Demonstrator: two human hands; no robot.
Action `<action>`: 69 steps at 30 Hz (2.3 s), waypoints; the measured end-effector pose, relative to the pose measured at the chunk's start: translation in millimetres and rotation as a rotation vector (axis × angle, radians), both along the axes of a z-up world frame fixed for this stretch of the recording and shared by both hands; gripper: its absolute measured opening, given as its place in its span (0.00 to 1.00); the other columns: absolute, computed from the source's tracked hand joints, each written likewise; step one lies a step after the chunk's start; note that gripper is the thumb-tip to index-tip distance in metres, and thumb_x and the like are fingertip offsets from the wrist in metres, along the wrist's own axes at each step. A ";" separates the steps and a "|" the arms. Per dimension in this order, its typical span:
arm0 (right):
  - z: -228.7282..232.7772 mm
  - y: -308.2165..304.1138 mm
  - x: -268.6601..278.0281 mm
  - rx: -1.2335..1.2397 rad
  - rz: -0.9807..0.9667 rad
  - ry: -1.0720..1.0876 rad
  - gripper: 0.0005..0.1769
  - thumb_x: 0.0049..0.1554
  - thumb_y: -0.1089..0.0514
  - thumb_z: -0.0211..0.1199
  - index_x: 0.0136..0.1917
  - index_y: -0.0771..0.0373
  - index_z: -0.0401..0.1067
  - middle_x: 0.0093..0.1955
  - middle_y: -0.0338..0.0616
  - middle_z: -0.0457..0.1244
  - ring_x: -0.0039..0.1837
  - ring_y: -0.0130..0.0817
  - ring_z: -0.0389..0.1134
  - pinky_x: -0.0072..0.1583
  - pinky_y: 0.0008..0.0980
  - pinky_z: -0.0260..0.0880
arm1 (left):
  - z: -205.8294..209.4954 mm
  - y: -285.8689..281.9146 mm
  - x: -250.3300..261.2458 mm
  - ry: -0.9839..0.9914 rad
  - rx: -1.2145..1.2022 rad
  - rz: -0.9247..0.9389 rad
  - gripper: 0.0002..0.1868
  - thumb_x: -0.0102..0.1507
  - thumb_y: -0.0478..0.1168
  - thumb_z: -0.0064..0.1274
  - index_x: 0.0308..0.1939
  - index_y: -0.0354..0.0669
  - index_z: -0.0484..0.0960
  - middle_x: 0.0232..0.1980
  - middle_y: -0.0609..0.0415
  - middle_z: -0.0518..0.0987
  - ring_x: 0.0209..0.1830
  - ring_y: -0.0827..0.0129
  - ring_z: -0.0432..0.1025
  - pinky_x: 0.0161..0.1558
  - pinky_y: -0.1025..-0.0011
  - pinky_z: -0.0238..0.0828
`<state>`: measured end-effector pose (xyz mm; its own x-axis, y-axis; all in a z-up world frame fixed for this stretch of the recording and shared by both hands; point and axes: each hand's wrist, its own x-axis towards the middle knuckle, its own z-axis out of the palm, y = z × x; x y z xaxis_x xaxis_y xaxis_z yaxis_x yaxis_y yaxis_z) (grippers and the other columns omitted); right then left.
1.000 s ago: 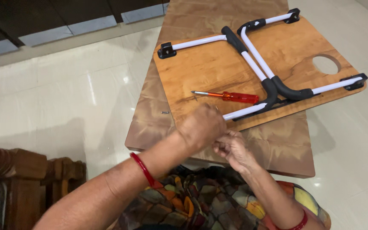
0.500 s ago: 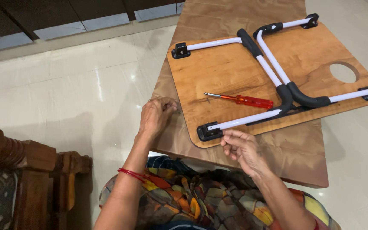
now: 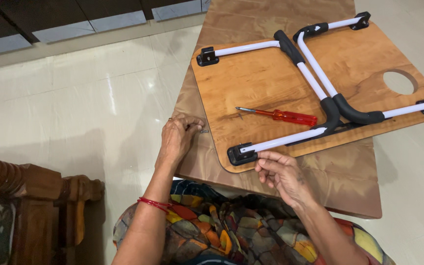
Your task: The person uses a red-handled screwdriver to tighten screws into the black plastic feet of a white metal frame laid on a wooden tabletop. The person repeatedly picks up screws, aligns them in the holes, and turns the screwdriver to secure the feet to the frame.
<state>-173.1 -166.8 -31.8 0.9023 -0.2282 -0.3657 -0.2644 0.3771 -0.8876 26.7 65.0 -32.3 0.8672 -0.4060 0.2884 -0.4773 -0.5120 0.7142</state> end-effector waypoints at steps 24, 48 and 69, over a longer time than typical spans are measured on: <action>1.7 -3.2 1.2 0.053 -0.006 0.018 0.14 0.58 0.60 0.63 0.55 0.70 0.75 0.39 0.41 0.68 0.33 0.24 0.66 0.30 0.19 0.60 | 39.4 -45.4 -53.0 0.193 -0.044 -0.389 0.16 0.65 0.49 0.54 0.45 0.42 0.88 0.42 0.52 0.86 0.44 0.61 0.77 0.49 0.63 0.72; -6.8 -16.4 -0.1 0.470 -0.064 -0.047 0.18 0.58 0.61 0.63 0.60 0.71 0.73 0.40 0.38 0.66 0.35 0.22 0.65 0.32 0.17 0.62 | -16.5 -78.2 -38.7 0.961 -0.423 -0.406 0.16 0.66 0.43 0.53 0.50 0.34 0.85 0.44 0.55 0.86 0.43 0.77 0.78 0.48 0.78 0.75; 1.7 -12.7 10.8 0.441 -0.124 -0.018 0.09 0.60 0.53 0.63 0.48 0.60 0.71 0.36 0.39 0.66 0.33 0.25 0.66 0.30 0.18 0.62 | -2.2 -56.0 -33.8 1.165 -0.500 -0.453 0.11 0.69 0.33 0.47 0.50 0.34 0.83 0.43 0.55 0.84 0.40 0.73 0.79 0.42 0.74 0.78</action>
<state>-162.3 -179.5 -30.2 0.8850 -0.1608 -0.4370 -0.1795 0.7481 -0.6388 -7.1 9.0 -34.4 0.5255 -0.7889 -0.3185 0.4740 -0.0394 0.8796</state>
